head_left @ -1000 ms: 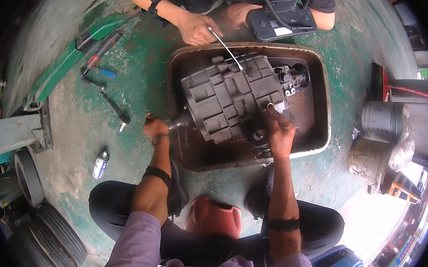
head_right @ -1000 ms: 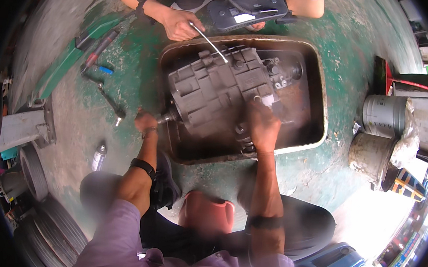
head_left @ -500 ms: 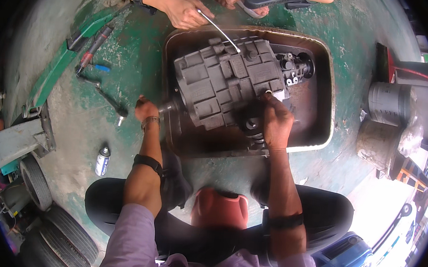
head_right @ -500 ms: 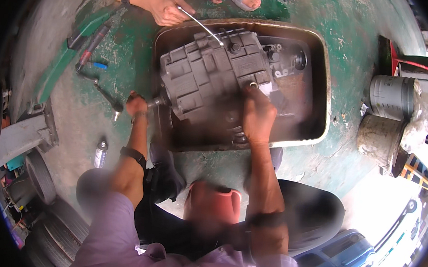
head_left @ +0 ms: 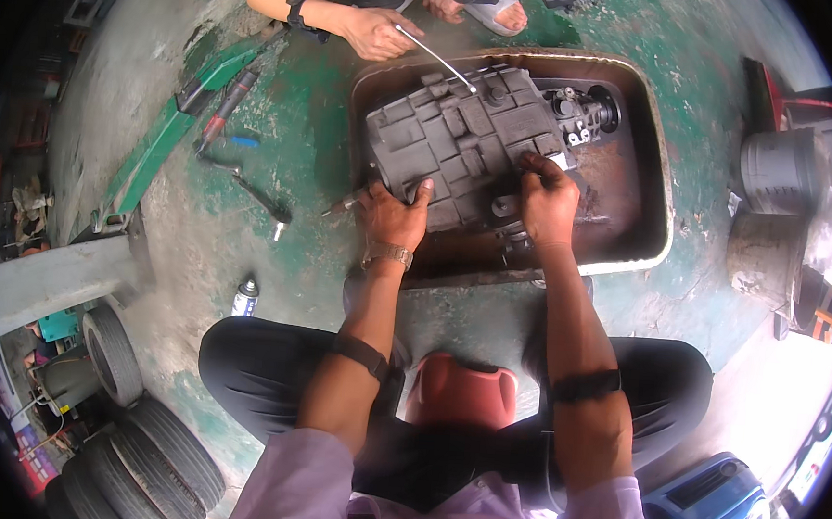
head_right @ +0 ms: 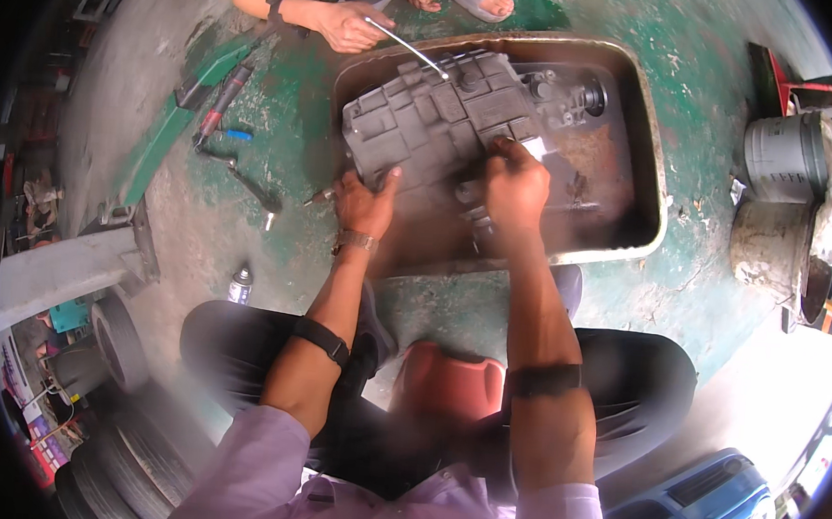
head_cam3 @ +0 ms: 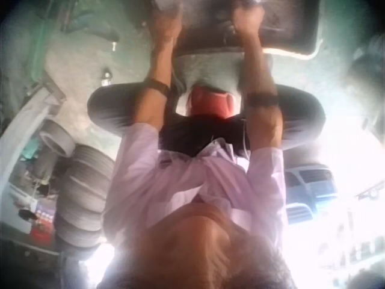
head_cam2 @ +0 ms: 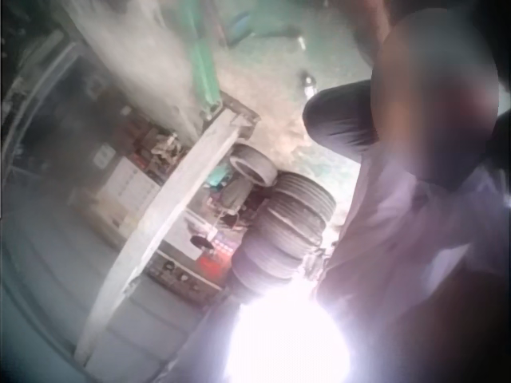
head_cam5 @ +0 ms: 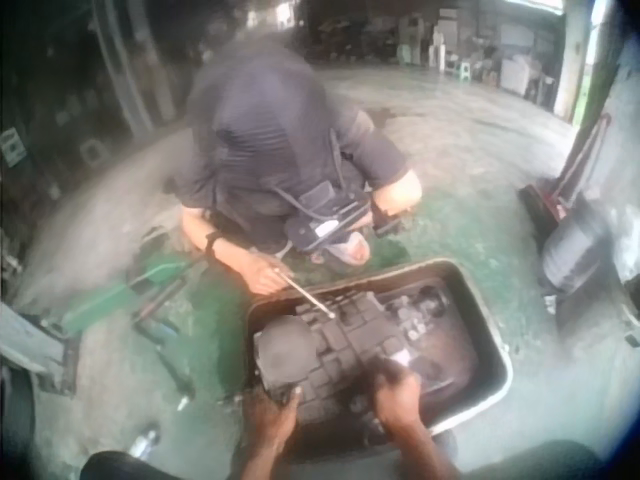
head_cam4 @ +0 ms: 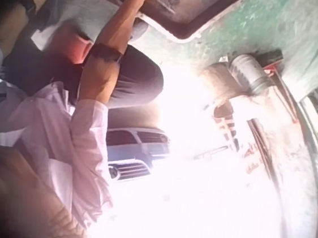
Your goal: The person sits on a low stool and works on a transmission assembly placed in a metal tray. They use a wrench to loosen and remove bolts while a coworker assists by holding the assembly and using a second wrench. The person removes several bolts and a metal cover, then continues to disassemble the unit.
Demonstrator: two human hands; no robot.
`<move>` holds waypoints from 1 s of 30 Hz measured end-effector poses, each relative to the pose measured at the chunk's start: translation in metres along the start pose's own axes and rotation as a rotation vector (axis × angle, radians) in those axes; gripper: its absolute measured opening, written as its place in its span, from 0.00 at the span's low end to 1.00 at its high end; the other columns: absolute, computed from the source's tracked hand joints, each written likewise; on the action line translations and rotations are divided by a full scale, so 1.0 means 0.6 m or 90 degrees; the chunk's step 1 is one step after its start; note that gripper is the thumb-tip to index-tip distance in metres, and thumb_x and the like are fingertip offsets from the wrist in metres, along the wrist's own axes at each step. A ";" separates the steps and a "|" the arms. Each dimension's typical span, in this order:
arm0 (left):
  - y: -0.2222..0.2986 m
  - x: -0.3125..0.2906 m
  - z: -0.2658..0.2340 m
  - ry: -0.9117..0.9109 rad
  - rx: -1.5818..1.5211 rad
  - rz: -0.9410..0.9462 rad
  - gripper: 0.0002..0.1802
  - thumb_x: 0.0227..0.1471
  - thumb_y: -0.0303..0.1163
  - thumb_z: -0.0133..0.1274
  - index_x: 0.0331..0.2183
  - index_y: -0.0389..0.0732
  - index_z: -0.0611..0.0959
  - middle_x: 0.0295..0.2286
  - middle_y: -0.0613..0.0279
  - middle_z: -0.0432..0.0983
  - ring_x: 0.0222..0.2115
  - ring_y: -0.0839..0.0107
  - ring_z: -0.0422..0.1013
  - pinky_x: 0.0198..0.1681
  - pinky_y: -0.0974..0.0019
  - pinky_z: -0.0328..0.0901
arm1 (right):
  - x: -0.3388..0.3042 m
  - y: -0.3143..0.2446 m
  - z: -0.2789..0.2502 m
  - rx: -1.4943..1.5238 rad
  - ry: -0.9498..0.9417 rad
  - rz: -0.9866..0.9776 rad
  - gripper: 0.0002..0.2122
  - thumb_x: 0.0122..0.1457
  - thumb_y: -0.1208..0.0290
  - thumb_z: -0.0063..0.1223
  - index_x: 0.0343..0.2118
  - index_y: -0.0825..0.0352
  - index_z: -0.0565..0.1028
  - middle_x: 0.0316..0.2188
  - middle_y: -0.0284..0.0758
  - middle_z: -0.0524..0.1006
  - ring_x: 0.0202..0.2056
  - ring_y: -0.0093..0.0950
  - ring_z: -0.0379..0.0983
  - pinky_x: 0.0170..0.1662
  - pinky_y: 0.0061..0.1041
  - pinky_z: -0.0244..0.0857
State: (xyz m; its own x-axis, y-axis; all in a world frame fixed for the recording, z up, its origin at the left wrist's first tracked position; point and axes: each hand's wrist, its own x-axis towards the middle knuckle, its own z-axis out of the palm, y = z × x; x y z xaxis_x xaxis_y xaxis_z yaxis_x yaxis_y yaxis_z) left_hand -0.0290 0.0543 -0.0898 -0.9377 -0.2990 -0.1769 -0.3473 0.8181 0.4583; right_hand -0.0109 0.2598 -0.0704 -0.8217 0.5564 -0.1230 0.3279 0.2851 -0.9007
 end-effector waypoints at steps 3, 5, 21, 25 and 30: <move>0.007 0.017 -0.010 -0.048 0.123 0.028 0.47 0.37 0.60 0.57 0.46 0.29 0.68 0.46 0.36 0.62 0.49 0.42 0.58 0.53 0.47 0.53 | 0.000 0.001 -0.003 -0.035 -0.012 0.023 0.12 0.48 0.69 0.50 0.36 0.64 0.78 0.31 0.43 0.78 0.36 0.38 0.75 0.43 0.30 0.66; 0.007 0.028 -0.011 -0.090 0.180 0.036 0.45 0.37 0.58 0.58 0.45 0.30 0.67 0.46 0.35 0.62 0.50 0.41 0.57 0.53 0.44 0.52 | 0.000 0.000 -0.004 -0.068 -0.013 0.018 0.12 0.48 0.69 0.50 0.36 0.62 0.78 0.31 0.44 0.78 0.36 0.39 0.75 0.43 0.31 0.66; -0.035 0.058 -0.004 -0.187 0.085 0.203 0.44 0.42 0.47 0.56 0.49 0.21 0.60 0.45 0.30 0.64 0.49 0.43 0.61 0.54 0.56 0.56 | 0.000 0.001 0.000 -0.012 0.000 0.009 0.11 0.49 0.70 0.51 0.35 0.63 0.79 0.31 0.42 0.79 0.35 0.35 0.76 0.42 0.28 0.66; -0.032 0.069 -0.010 -0.244 0.064 0.189 0.44 0.41 0.47 0.57 0.48 0.21 0.62 0.45 0.31 0.66 0.49 0.44 0.62 0.53 0.58 0.57 | 0.006 0.008 -0.002 -0.059 -0.029 0.037 0.13 0.49 0.66 0.50 0.37 0.61 0.79 0.32 0.42 0.78 0.38 0.36 0.75 0.45 0.27 0.65; -0.043 0.082 -0.004 -0.266 0.052 0.221 0.43 0.39 0.49 0.57 0.45 0.21 0.66 0.45 0.34 0.67 0.49 0.48 0.63 0.53 0.60 0.58 | 0.013 0.015 0.003 -0.065 -0.005 -0.032 0.13 0.48 0.70 0.49 0.36 0.67 0.79 0.34 0.38 0.80 0.38 0.25 0.75 0.45 0.21 0.64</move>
State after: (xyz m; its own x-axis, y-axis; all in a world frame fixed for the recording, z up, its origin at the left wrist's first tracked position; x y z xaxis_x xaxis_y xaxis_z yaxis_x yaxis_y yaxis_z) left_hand -0.0660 0.0174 -0.1081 -0.9084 0.2016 -0.3664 -0.0012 0.8748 0.4845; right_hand -0.0150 0.2654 -0.0802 -0.8418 0.5335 -0.0823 0.3314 0.3904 -0.8589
